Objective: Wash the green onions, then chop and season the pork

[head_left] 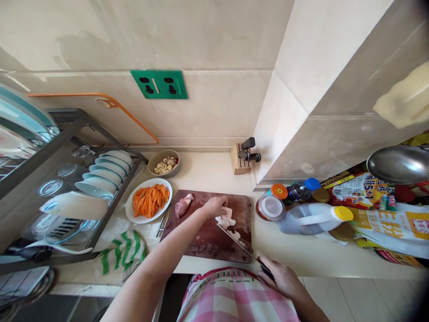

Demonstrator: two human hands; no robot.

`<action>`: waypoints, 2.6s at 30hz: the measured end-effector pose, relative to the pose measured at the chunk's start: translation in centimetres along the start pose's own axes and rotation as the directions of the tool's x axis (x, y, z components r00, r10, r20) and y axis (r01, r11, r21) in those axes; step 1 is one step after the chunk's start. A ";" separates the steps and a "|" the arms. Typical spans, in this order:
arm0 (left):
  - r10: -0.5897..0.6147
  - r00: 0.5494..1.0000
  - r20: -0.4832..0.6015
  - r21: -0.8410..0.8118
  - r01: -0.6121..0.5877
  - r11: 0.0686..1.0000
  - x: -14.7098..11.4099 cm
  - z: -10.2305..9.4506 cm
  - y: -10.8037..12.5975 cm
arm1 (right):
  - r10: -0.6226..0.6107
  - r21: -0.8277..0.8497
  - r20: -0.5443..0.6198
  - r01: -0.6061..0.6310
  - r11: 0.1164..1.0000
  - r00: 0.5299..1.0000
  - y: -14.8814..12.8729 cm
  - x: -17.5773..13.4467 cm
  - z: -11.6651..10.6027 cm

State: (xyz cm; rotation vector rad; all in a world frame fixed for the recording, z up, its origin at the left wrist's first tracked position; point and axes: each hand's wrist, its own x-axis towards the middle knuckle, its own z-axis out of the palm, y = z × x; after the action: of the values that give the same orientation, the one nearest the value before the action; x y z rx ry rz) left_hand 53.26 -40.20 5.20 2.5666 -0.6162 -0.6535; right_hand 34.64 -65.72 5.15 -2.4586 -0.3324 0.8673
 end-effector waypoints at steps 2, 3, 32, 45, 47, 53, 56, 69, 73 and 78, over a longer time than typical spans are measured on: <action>-0.026 0.999 -0.043 -0.045 0.025 0.999 -0.2 0.2 -0.6 | -0.022 0.054 -0.019 0.023 0.998 1.000 -0.4 0.0 0.0; -0.045 0.997 -0.066 -0.068 0.041 0.997 -0.4 0.3 -1.1 | -0.030 0.076 -0.028 0.032 0.997 0.999 -0.6 0.1 0.0; -0.084 0.822 -0.563 0.124 0.185 0.975 -9.3 9.2 -0.2 | 0.057 0.198 -0.109 -0.034 0.980 0.992 -2.8 1.7 0.7; -0.111 0.817 -0.566 0.070 0.182 0.981 -9.0 8.9 0.1 | 0.094 -0.017 -0.050 -0.095 0.995 0.994 -5.5 3.3 1.3; -0.111 0.816 -0.567 0.063 0.177 0.982 -9.0 8.8 0.0 | 0.047 -0.038 -0.090 -0.051 0.998 0.995 -6.7 4.7 1.3; -0.116 0.819 -0.562 0.077 0.192 0.978 -9.1 8.9 0.0 | 0.015 -0.038 -0.183 -0.023 0.999 0.983 -7.0 6.1 2.0; -0.120 0.811 -0.573 0.080 0.201 0.976 -9.1 9.2 -0.1 | 0.074 0.011 -0.135 -0.073 0.997 0.988 -5.3 4.2 2.8; -0.083 0.815 -0.573 0.086 0.160 0.983 -9.8 9.0 -0.3 | 0.131 0.122 -0.127 -0.116 0.986 0.983 -4.9 2.7 2.4; -0.087 0.826 -0.557 0.088 0.163 0.983 -9.6 8.7 -0.2 | 0.111 0.083 -0.110 -0.102 0.991 0.988 -4.8 1.1 1.4; -0.100 0.835 -0.542 0.088 0.174 0.981 -9.5 8.6 -0.2 | 0.097 0.033 -0.048 -0.095 0.995 0.994 -5.4 0.1 0.7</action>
State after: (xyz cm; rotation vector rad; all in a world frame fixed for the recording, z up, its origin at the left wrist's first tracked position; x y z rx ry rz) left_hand 41.26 -37.64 1.45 2.7561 -0.2899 0.0911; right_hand 33.97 -60.89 7.51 -2.4807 -0.1832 0.8423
